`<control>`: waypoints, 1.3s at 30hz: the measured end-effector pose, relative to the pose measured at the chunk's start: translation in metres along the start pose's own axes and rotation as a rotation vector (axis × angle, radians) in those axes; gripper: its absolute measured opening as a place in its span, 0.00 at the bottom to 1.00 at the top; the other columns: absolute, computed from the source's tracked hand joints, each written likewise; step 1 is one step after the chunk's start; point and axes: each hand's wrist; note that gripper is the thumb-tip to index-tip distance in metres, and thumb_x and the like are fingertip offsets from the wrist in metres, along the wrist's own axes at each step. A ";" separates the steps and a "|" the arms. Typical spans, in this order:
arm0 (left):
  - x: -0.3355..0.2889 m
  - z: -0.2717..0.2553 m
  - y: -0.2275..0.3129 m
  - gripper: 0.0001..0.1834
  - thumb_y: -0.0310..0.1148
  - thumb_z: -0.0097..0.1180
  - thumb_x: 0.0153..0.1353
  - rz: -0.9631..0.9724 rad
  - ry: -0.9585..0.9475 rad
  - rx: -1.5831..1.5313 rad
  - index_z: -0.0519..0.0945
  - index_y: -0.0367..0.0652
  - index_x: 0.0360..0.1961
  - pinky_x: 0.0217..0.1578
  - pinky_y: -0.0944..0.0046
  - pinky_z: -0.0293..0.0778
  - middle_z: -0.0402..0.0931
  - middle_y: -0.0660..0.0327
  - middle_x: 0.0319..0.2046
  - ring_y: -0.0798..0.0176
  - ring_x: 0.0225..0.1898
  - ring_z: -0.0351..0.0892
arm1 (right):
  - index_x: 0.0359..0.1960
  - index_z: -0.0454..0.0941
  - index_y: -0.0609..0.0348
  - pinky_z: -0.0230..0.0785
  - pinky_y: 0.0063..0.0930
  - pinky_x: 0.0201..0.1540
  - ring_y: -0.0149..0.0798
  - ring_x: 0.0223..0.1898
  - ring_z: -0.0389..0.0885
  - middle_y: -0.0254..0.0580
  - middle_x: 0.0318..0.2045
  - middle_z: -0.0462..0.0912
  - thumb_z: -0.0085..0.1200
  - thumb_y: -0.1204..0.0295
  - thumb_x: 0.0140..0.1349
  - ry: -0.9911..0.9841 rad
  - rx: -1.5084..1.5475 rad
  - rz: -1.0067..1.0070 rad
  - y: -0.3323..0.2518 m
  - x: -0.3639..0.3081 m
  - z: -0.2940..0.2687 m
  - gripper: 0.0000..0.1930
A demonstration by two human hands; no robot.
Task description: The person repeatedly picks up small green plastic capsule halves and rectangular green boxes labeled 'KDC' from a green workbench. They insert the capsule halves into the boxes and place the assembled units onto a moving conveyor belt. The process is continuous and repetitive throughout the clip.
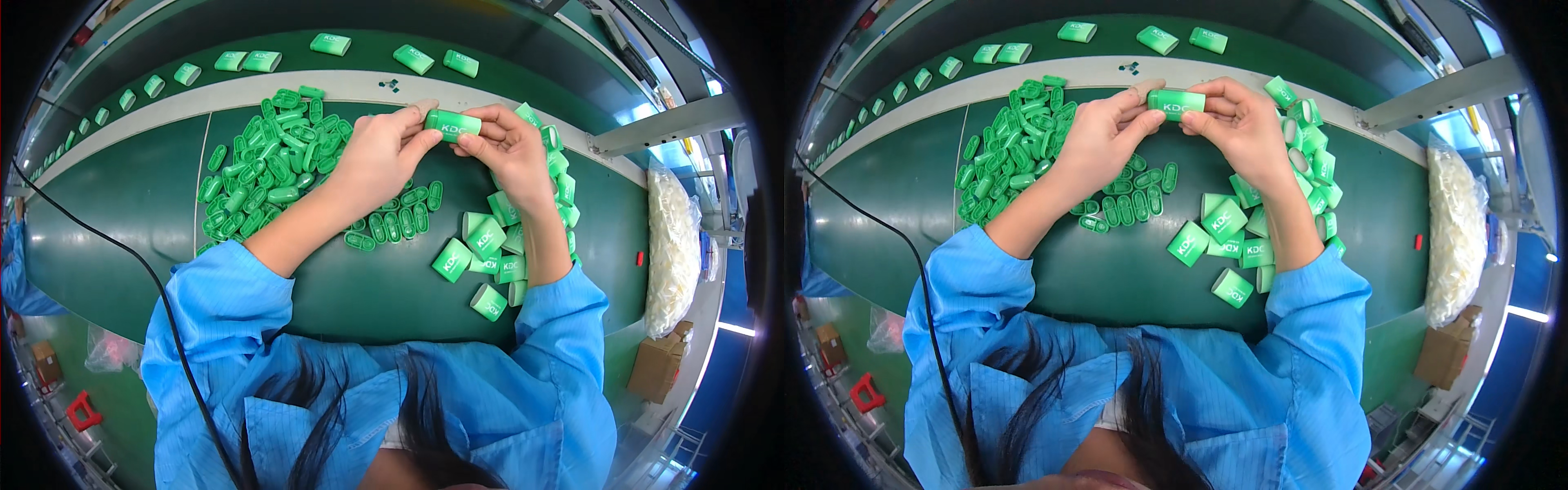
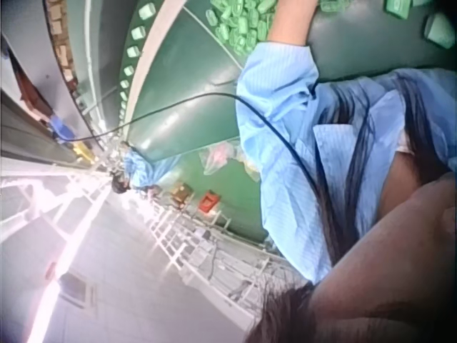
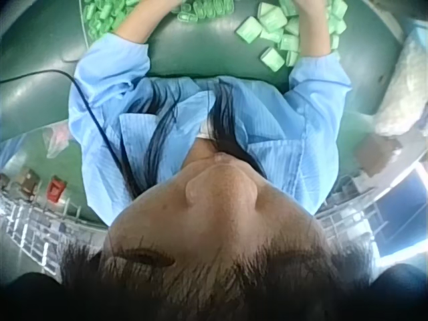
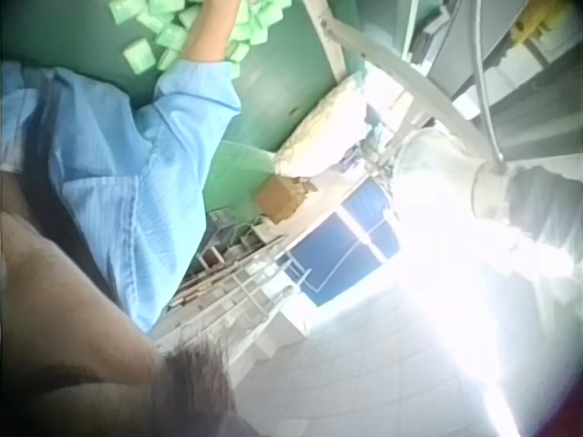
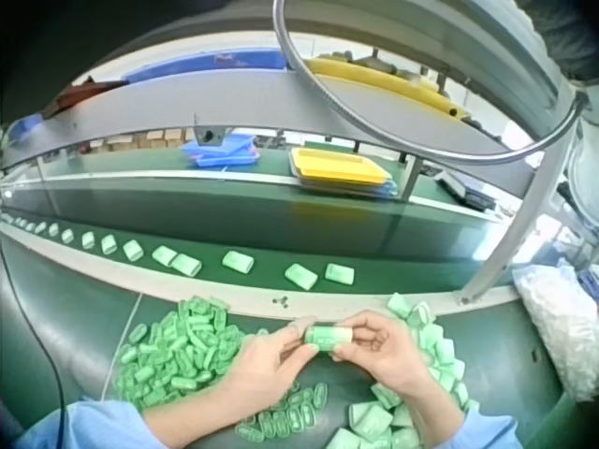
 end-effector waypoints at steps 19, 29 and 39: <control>-0.015 -0.017 0.019 0.15 0.24 0.56 0.46 0.179 -0.427 0.924 0.77 0.38 0.39 0.38 0.57 0.75 0.75 0.52 0.36 0.51 0.41 0.74 | 0.43 0.76 0.66 0.70 0.18 0.32 0.25 0.25 0.74 0.33 0.27 0.77 0.60 0.68 0.53 0.327 -0.540 0.216 0.024 0.117 -0.068 0.18; -0.008 -0.005 0.004 0.12 0.25 0.54 0.49 0.154 -0.293 0.776 0.79 0.40 0.37 0.32 0.55 0.75 0.72 0.55 0.32 0.50 0.33 0.77 | 0.44 0.78 0.62 0.74 0.27 0.37 0.34 0.31 0.82 0.41 0.34 0.83 0.60 0.67 0.49 0.227 -0.880 0.047 0.013 0.090 -0.080 0.20; 0.015 -0.017 -0.004 0.17 0.31 0.52 0.60 -0.333 -0.345 -0.193 0.75 0.40 0.50 0.33 0.74 0.72 0.77 0.64 0.38 0.76 0.30 0.72 | 0.46 0.76 0.59 0.69 0.32 0.43 0.43 0.37 0.74 0.44 0.39 0.77 0.61 0.75 0.46 -0.145 -1.179 -0.133 0.001 0.006 -0.028 0.21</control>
Point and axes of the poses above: each hand's wrist, its own x-axis towards the middle knuckle, its own z-axis out of the palm, y = z × x
